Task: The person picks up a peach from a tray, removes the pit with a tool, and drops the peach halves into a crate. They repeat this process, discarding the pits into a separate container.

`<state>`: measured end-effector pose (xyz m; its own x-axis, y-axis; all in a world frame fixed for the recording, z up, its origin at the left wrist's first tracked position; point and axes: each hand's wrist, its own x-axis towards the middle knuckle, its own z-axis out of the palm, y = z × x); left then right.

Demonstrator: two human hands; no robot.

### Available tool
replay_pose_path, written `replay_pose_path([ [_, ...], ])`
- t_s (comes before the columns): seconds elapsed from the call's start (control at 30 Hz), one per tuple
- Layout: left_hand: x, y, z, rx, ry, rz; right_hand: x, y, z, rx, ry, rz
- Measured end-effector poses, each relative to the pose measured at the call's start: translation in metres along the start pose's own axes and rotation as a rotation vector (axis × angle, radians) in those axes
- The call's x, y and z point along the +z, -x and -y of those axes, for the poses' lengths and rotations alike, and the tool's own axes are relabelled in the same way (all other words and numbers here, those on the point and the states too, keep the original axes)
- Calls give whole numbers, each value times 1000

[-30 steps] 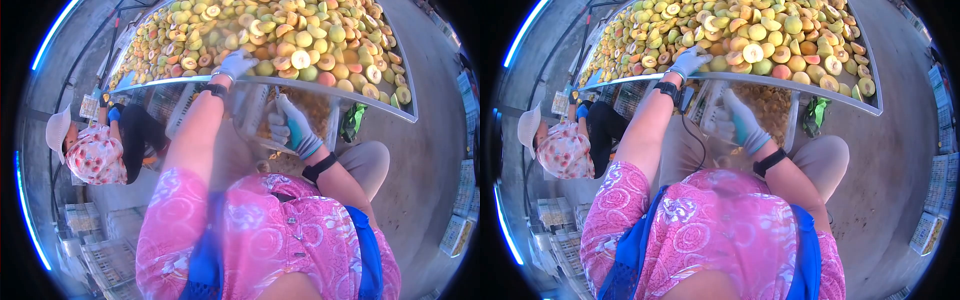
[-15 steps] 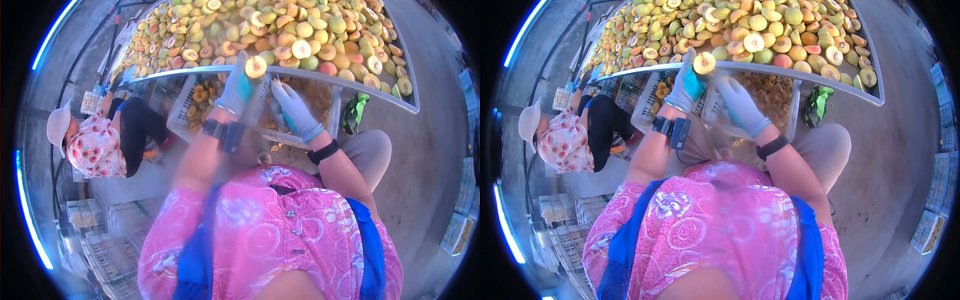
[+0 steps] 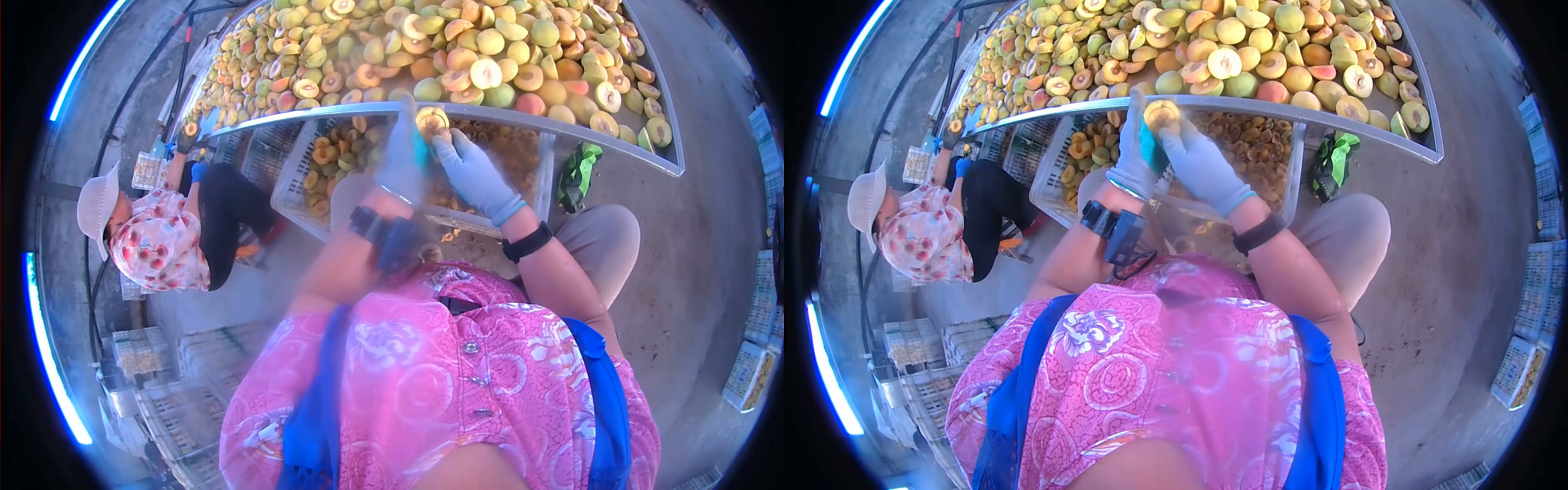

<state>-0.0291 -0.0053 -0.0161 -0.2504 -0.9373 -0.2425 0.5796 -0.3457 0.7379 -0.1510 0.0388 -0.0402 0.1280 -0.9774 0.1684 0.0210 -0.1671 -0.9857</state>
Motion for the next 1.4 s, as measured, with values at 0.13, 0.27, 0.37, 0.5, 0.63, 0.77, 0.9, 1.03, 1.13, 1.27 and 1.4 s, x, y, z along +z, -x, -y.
replay_pose_path([
  [0.13,9,-5,10,141,-2,-173,-9,6,16,267,33,96],
  [0.27,14,-3,6,179,-85,-194,-9,9,13,234,-2,127],
  [0.37,13,0,3,152,-85,-145,-13,15,26,275,-41,185],
  [0.5,13,4,-1,148,-256,-132,-22,17,35,514,-308,302],
  [0.63,15,10,-3,266,-534,-74,-20,22,47,592,-821,343],
  [0.77,26,26,-11,106,-473,-39,-32,16,5,623,-1017,726],
  [0.9,-5,4,-11,171,-642,243,-23,19,7,679,-1147,696],
  [1.03,1,11,-10,73,-332,200,-18,22,-7,684,-1366,763],
  [1.13,13,18,-11,78,-127,36,-16,22,-5,662,-1461,851],
  [1.27,-53,-10,-52,248,-135,-199,-20,24,-2,696,-1491,815],
  [1.4,-108,-35,-109,553,-646,-298,-23,20,-8,658,-1525,744],
])
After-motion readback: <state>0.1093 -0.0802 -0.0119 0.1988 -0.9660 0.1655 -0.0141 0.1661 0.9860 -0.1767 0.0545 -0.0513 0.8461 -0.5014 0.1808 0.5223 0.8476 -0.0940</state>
